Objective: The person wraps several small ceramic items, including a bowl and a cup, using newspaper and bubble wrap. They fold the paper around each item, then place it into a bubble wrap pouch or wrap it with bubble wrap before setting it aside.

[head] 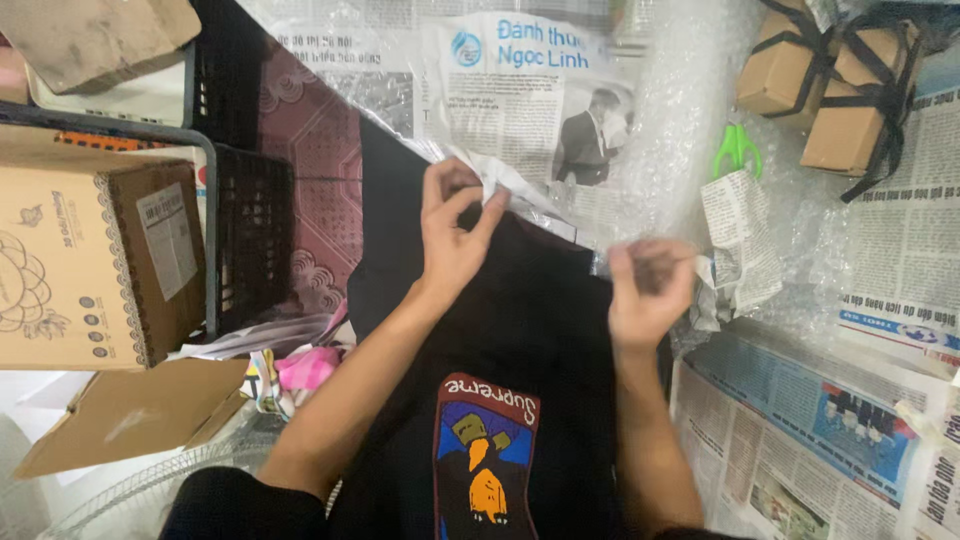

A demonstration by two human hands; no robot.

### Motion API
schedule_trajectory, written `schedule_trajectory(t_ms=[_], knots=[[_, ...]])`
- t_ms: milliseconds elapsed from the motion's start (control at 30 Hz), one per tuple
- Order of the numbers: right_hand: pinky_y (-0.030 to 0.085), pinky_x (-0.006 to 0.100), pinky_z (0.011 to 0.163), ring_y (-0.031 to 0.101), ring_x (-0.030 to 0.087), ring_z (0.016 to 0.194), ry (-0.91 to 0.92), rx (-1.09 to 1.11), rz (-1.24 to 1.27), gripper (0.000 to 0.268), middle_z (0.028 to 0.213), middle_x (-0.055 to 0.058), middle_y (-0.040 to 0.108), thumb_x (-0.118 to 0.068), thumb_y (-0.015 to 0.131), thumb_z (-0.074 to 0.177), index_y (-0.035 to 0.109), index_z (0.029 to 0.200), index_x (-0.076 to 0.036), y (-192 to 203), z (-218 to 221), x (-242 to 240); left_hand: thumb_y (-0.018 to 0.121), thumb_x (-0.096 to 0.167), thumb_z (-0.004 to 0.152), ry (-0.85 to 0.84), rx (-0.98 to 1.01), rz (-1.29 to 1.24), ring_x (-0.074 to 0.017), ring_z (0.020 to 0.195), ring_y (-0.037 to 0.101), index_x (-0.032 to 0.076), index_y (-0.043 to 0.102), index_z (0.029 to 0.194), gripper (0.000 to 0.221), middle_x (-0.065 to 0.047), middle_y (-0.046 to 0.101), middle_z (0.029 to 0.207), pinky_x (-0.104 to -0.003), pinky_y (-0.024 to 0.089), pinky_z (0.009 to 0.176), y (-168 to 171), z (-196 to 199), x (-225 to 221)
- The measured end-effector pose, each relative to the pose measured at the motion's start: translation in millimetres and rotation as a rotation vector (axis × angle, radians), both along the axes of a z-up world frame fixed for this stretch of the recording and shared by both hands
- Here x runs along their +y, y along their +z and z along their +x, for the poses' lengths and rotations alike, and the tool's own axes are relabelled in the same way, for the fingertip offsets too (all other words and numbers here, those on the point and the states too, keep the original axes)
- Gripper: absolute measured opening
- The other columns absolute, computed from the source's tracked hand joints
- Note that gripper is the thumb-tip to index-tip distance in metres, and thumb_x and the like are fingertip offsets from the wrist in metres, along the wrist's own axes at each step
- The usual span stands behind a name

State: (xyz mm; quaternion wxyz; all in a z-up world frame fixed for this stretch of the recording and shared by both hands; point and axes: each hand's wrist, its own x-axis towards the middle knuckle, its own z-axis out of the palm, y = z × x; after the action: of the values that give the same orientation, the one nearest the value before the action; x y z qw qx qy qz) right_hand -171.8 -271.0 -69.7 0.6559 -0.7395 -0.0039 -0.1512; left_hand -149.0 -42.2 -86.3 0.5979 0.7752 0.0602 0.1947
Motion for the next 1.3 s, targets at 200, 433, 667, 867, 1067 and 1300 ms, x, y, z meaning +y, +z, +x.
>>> schedule_trajectory(t_ms=[200,433,667,867,1067,1300], knots=[[0.062,0.036,0.068,0.073,0.023,0.081,0.475,0.646,0.305,0.034,0.101,0.015,0.072,-0.008,0.067,0.092,0.06,0.125,-0.001,-18,-24,17,0.077,0.004,0.095,-0.017,-0.034,-0.192,-0.0273,0.137,0.052,-0.001,0.074,0.101,0.008,-0.012,0.042,0.146,-0.04,0.04,0.12,5,-12,-6],[0.055,0.035,0.079,0.067,0.021,0.093,0.256,0.473,0.657,0.025,0.111,0.015,0.069,-0.014,0.053,0.114,0.061,0.129,0.005,-39,17,32,0.081,-0.003,0.089,-0.226,-0.104,-0.232,-0.0307,0.141,0.05,0.0,0.071,0.098,0.013,-0.013,0.036,0.15,-0.042,0.042,0.12,10,-23,-9],[0.052,0.029,0.076,0.065,0.015,0.098,0.083,0.416,0.722,0.027,0.114,0.006,0.067,-0.006,0.058,0.101,0.058,0.128,-0.004,-52,20,49,0.077,-0.006,0.09,-0.28,0.046,-0.783,-0.0207,0.128,0.059,-0.005,0.067,0.101,0.015,-0.01,0.051,0.139,-0.035,0.055,0.106,10,-17,-24],[0.047,0.029,0.068,0.061,0.014,0.086,0.027,0.389,0.668,0.018,0.105,0.007,0.066,-0.007,0.058,0.108,0.06,0.125,0.001,-65,17,40,0.075,-0.004,0.095,-0.254,0.1,-0.489,-0.013,0.103,0.068,-0.01,0.069,0.104,0.012,-0.007,0.062,0.116,-0.027,0.061,0.086,8,-23,-30],[0.054,0.028,0.089,0.064,0.013,0.103,0.012,0.116,0.209,0.016,0.114,0.006,0.066,0.004,0.058,0.107,0.062,0.123,0.004,-61,12,52,0.07,-0.002,0.098,-0.237,0.08,-0.649,-0.0115,0.105,0.066,-0.009,0.07,0.106,0.01,-0.006,0.064,0.116,-0.024,0.055,0.09,1,-24,-25],[0.053,0.031,0.1,0.065,0.018,0.114,0.091,0.043,0.138,0.025,0.121,0.01,0.067,0.008,0.052,0.101,0.062,0.124,0.006,-69,14,55,0.079,-0.005,0.098,-0.189,0.029,-0.911,-0.0097,0.093,0.064,0.01,0.049,0.097,0.034,-0.003,0.066,0.099,-0.025,0.055,0.076,-13,-21,-19]])
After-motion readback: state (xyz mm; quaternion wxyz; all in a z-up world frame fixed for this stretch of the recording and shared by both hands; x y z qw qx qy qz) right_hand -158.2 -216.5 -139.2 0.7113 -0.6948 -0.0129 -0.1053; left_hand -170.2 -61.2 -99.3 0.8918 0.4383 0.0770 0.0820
